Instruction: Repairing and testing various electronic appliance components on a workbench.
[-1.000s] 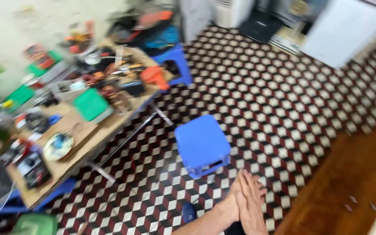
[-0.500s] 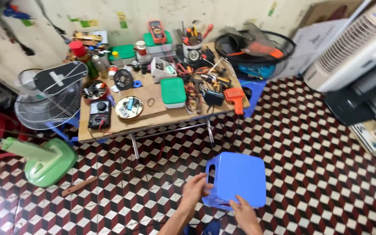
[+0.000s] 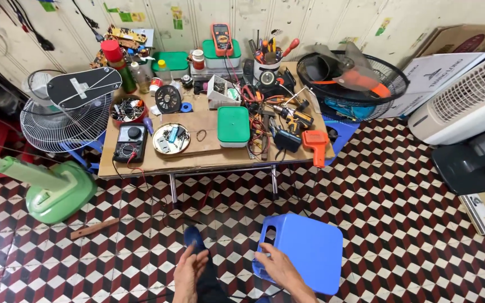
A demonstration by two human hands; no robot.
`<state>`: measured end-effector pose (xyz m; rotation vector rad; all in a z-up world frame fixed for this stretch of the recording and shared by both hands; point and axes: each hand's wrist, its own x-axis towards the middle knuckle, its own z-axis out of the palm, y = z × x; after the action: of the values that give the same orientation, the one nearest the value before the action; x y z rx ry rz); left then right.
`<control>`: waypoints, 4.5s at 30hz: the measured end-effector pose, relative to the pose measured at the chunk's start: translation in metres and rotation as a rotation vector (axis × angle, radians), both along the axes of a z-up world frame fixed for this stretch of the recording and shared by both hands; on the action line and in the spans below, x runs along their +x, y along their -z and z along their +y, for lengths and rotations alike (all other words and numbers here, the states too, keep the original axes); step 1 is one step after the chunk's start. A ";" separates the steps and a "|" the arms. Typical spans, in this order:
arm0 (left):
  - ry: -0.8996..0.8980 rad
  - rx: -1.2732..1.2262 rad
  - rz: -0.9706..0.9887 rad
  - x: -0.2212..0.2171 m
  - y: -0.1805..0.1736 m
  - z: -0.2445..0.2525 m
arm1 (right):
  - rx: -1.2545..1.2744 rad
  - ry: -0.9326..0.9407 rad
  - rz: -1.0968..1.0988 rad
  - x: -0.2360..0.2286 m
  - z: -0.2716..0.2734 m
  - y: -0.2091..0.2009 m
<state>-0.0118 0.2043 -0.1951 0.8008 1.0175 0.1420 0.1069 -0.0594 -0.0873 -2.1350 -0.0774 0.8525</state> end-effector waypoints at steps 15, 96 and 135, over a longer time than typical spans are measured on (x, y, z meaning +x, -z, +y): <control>0.013 0.266 0.104 0.231 -0.023 0.203 | -0.118 0.084 0.042 0.136 0.154 -0.023; 0.225 0.114 -0.089 0.358 -0.119 0.474 | 0.122 -0.144 -0.206 0.313 0.595 -0.067; 0.367 1.098 0.226 0.745 -0.034 0.340 | 0.123 0.260 0.266 0.409 0.261 0.140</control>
<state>0.7334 0.5440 -0.1614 2.0227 0.9474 0.3062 0.5158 0.2020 -0.2275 -1.8515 0.2722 0.9412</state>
